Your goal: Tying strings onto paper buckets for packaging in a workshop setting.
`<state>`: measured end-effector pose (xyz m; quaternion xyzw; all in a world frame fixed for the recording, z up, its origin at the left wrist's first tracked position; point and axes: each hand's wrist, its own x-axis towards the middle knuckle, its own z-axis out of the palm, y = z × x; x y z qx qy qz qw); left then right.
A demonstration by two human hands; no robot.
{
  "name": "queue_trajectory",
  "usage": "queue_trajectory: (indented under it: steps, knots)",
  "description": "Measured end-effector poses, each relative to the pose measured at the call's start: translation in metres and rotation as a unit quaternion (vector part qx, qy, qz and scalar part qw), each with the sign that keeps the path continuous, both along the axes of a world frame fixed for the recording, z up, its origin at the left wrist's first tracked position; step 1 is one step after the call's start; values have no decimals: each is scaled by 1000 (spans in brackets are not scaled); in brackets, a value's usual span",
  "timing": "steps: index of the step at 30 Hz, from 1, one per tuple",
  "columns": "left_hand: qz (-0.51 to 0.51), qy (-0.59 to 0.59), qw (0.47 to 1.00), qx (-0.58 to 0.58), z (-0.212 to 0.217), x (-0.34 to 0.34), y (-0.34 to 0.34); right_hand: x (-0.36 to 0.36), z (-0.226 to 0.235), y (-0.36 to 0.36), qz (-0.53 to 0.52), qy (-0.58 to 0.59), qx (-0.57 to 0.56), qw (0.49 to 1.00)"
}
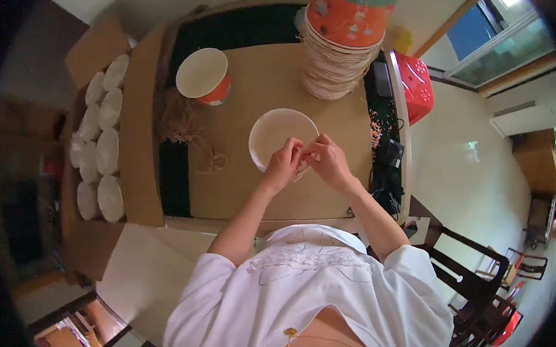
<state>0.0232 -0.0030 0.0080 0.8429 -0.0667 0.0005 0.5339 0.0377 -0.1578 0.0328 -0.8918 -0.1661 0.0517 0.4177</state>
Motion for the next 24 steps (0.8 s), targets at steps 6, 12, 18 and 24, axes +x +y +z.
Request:
queue_trajectory:
  steps: [6, 12, 18, 24]
  knots:
    - [-82, -127, 980, 131, 9, -7, 15, 4, -11, 1, -10, 27, 20, 999]
    - [-165, -269, 902, 295, 32, -33, 18, 7, -12, -2, -9, 44, 34, 998]
    - [-145, -214, 936, 240, -12, -33, 38, 8, -13, -1, 2, 37, 36, 999]
    - [-73, 134, 988, -17, 6, -29, 33, 10, -13, -5, 13, 28, 26, 999]
